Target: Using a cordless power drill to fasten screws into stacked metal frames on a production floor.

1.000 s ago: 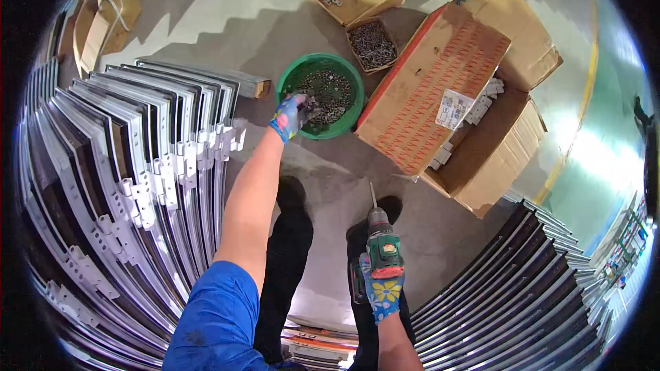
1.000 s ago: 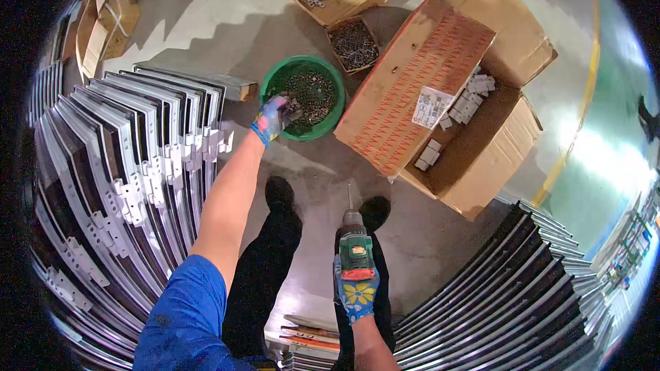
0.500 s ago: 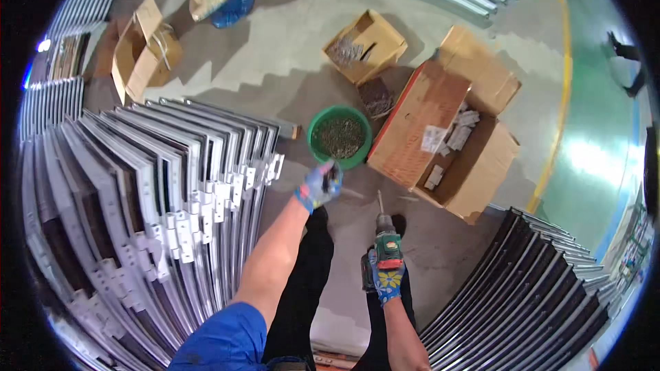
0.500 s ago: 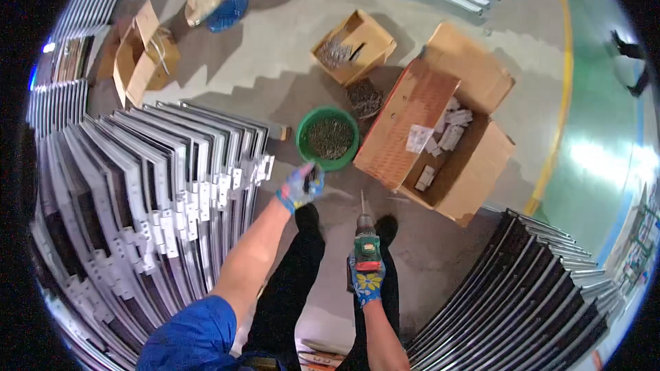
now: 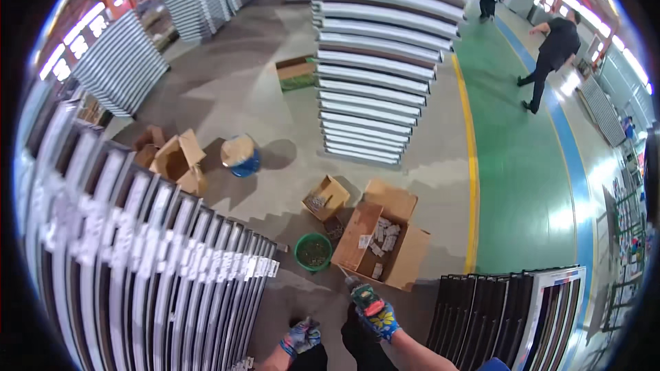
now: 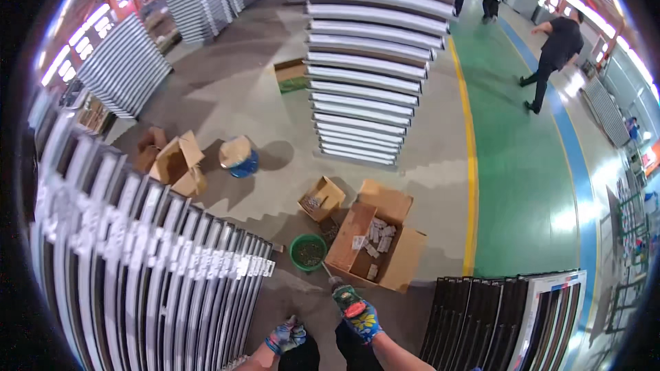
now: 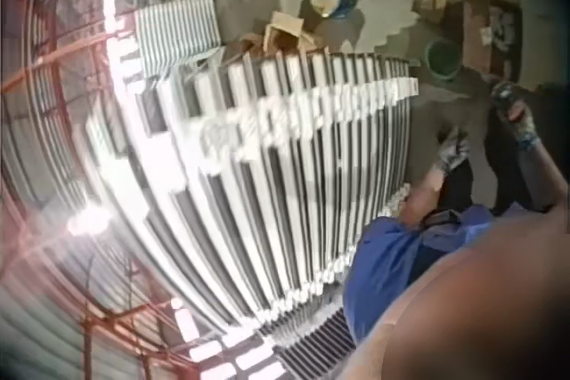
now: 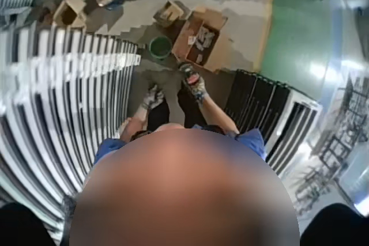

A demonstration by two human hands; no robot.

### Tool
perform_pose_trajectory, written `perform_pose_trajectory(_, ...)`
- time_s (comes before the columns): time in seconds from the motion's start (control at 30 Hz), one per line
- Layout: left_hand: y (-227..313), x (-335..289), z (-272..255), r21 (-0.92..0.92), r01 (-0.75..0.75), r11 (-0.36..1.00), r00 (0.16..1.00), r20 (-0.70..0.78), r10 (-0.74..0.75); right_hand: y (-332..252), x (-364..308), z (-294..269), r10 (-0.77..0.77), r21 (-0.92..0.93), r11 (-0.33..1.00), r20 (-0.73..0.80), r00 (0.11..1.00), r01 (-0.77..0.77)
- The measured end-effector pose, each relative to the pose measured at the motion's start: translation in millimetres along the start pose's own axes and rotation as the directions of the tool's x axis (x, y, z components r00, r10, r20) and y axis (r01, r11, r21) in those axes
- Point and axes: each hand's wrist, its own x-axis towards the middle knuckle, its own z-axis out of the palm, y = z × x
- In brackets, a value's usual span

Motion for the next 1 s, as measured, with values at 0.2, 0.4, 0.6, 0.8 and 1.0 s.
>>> perform_pose_trajectory(0.2,-70,-98,16,0.244,-0.115,0.963,0.989,0.117,0.088,-83,-92,4,-0.266,0.336,0.891,-0.155,0.951,0.304)
perform_pose_trajectory(0.4,-113,-206,-36,0.167,-0.274,0.947,0.946,0.226,0.234,-166,-230,63,-0.412,0.023,0.911,0.013,0.911,0.412)
perform_pose_trajectory(0.6,-175,-324,-132,0.492,-0.515,0.702,0.846,0.161,0.508,-212,-319,151,-0.478,-0.584,0.584,0.315,0.820,0.564)
perform_pose_trajectory(0.8,-264,-445,-138,0.389,-0.726,0.568,0.642,0.088,0.761,-214,-344,211,-0.476,-0.327,0.548,0.635,0.609,0.770)
perform_pose_trajectory(1.0,-354,-496,-111,-0.124,-0.944,0.306,0.327,-0.230,0.917,-247,-342,272,-0.435,0.046,0.582,0.861,0.263,0.812)
